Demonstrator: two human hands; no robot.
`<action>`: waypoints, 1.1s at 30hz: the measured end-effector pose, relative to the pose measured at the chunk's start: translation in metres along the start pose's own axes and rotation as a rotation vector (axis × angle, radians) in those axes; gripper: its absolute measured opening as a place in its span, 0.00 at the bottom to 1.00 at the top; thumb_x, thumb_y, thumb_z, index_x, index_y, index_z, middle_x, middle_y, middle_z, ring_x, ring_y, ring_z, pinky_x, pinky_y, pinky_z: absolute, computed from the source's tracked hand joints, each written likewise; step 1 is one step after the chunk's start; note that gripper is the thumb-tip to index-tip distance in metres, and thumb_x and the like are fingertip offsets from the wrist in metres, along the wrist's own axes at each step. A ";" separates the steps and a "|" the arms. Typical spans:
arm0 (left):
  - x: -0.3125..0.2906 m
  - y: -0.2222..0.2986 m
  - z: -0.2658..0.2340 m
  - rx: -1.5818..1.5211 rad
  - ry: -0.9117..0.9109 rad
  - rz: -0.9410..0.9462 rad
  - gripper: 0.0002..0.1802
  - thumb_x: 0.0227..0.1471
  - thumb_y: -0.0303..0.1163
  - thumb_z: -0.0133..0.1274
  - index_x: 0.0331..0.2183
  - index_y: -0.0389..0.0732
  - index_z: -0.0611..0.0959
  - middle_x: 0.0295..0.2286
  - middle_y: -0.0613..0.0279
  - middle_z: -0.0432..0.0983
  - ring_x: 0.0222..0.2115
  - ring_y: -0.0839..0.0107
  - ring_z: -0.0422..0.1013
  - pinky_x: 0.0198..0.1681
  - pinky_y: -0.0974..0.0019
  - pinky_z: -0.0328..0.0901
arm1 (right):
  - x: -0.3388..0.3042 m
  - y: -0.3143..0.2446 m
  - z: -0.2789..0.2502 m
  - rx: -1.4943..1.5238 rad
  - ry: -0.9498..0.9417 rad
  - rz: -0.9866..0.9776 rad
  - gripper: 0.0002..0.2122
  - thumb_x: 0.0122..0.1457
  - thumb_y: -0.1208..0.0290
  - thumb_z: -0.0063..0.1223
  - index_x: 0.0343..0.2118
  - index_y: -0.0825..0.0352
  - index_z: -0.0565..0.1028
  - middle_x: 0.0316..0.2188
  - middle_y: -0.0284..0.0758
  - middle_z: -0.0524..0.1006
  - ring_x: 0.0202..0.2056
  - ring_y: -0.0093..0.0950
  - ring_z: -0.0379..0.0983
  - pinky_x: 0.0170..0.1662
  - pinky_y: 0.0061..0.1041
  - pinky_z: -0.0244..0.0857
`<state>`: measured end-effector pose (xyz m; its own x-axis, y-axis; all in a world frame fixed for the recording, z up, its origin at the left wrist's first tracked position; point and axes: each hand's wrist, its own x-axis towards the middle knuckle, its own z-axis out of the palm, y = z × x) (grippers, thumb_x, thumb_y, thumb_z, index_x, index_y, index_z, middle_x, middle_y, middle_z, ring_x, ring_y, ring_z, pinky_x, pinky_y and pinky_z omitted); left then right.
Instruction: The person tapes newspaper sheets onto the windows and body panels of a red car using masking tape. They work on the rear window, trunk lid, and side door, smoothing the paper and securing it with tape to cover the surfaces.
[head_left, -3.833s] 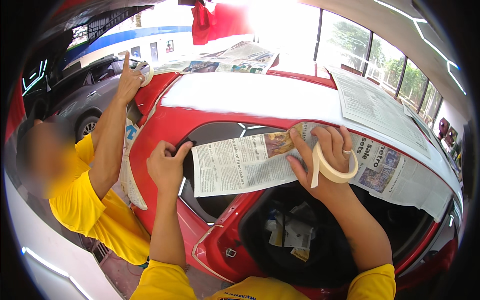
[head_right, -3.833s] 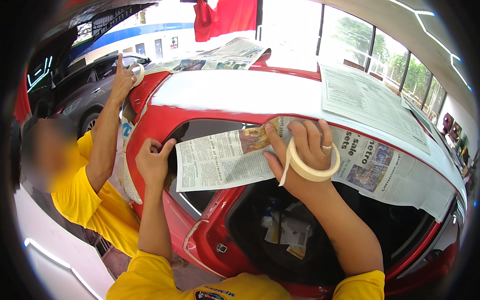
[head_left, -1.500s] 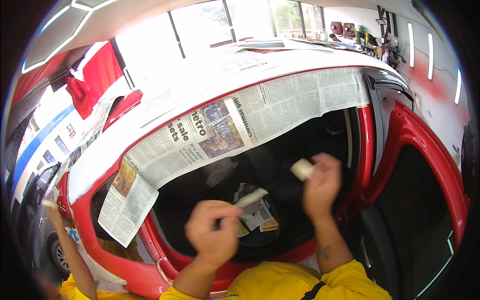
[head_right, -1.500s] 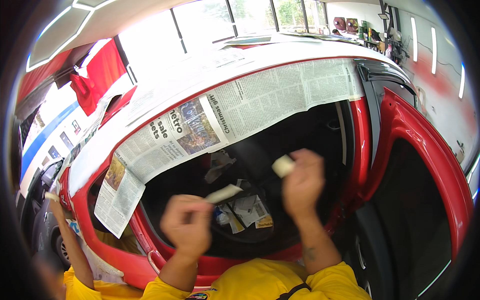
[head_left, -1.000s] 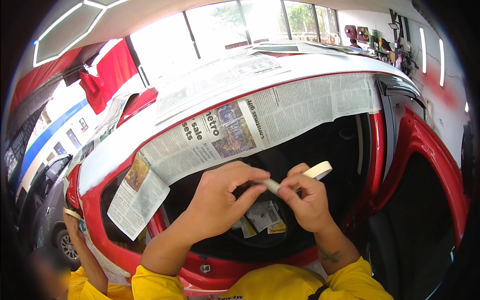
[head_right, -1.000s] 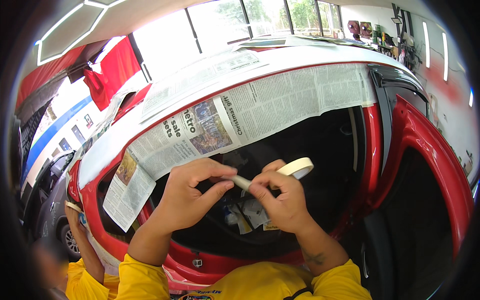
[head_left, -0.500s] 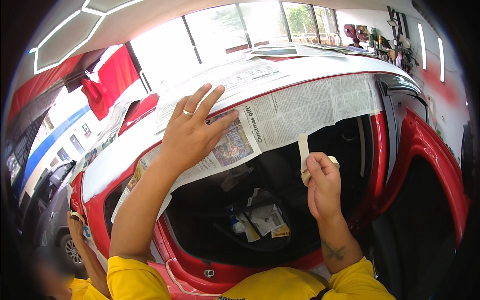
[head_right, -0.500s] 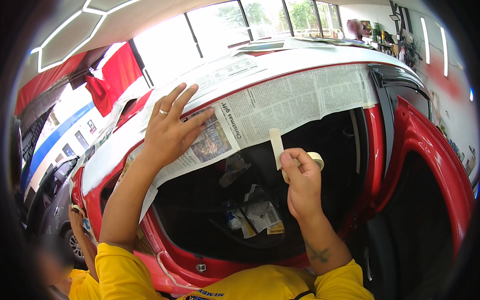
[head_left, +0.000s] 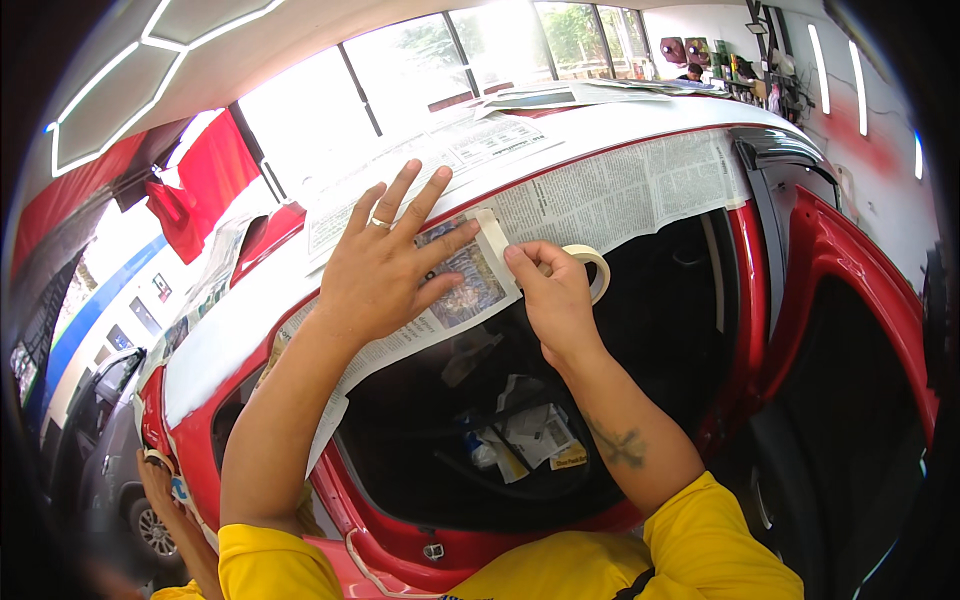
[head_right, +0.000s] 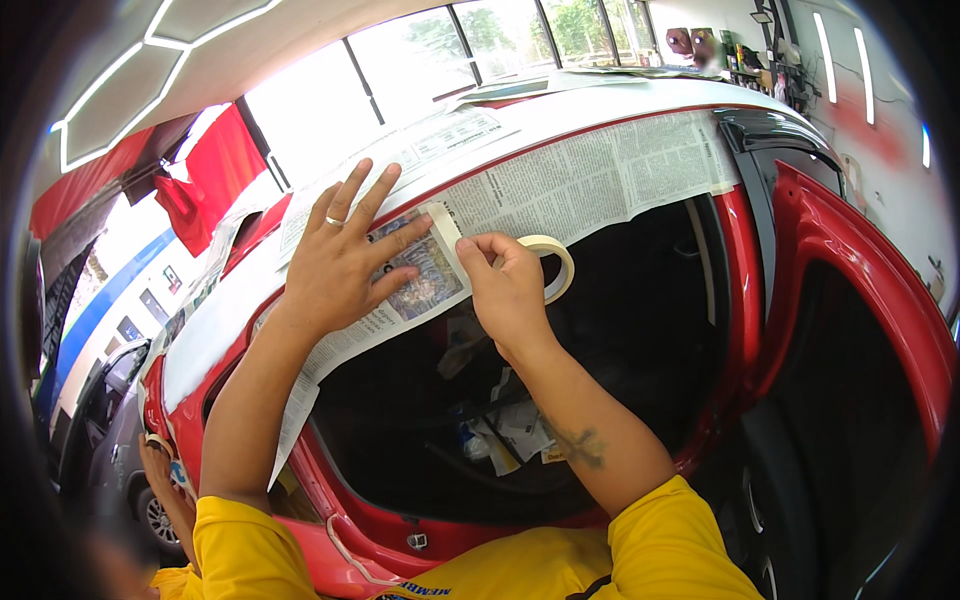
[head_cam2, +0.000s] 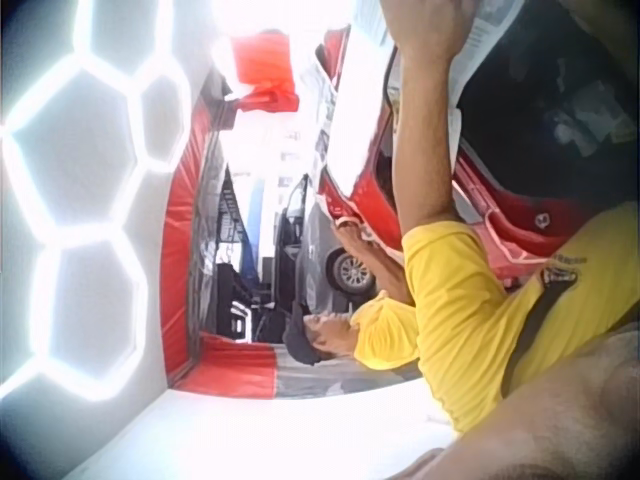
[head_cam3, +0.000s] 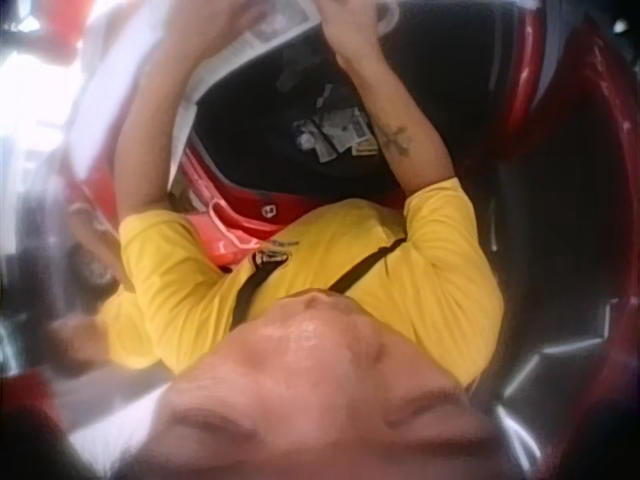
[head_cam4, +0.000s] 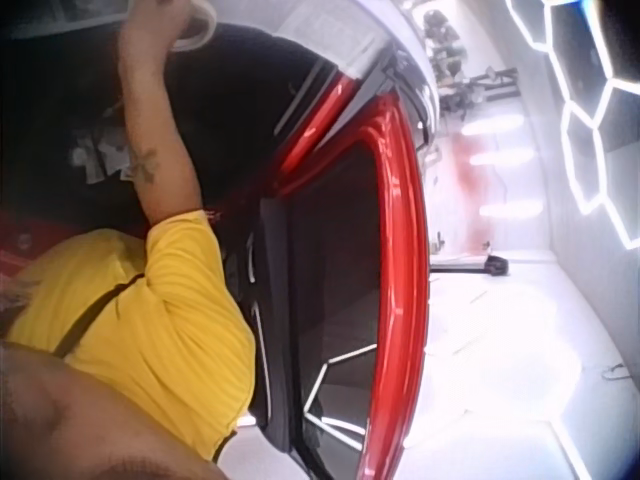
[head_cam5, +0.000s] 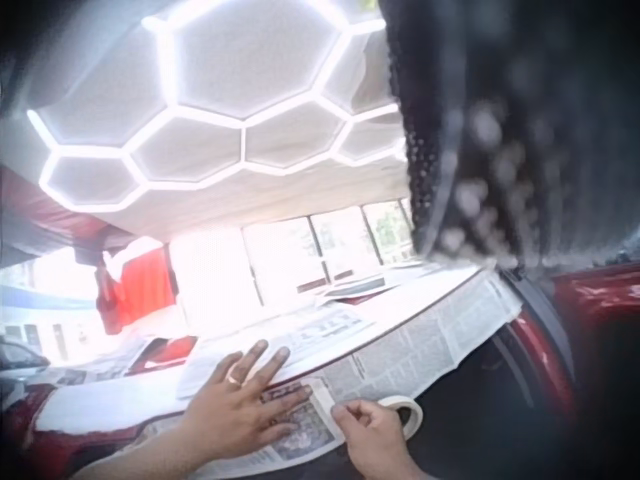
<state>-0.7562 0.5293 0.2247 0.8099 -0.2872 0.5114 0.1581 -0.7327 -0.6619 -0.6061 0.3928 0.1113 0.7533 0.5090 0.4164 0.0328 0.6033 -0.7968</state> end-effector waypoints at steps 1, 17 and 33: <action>-0.001 -0.001 0.000 -0.004 -0.002 0.000 0.33 0.55 0.59 0.66 0.62 0.71 0.84 0.75 0.61 0.55 0.76 0.50 0.48 0.75 0.41 0.51 | 0.001 0.000 0.001 -0.015 -0.007 0.009 0.11 0.72 0.66 0.62 0.43 0.71 0.82 0.33 0.25 0.78 0.34 0.12 0.69 0.39 0.16 0.63; -0.001 -0.001 0.000 -0.028 0.006 -0.014 0.33 0.55 0.59 0.67 0.62 0.72 0.84 0.75 0.60 0.54 0.76 0.49 0.48 0.75 0.41 0.51 | 0.014 0.015 0.003 -0.054 0.060 -0.032 0.12 0.69 0.67 0.63 0.40 0.75 0.85 0.29 0.29 0.81 0.31 0.16 0.73 0.36 0.22 0.67; -0.001 0.000 0.002 -0.028 0.024 -0.017 0.32 0.56 0.58 0.67 0.62 0.71 0.84 0.75 0.58 0.55 0.76 0.49 0.49 0.74 0.40 0.52 | 0.027 0.023 0.016 -0.048 0.138 -0.109 0.18 0.64 0.59 0.72 0.29 0.73 0.84 0.23 0.29 0.81 0.25 0.15 0.71 0.28 0.21 0.64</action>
<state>-0.7560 0.5304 0.2231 0.7936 -0.2889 0.5355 0.1553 -0.7548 -0.6373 -0.5953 0.4301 0.1109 0.8266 0.3509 0.4400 0.1483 0.6184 -0.7718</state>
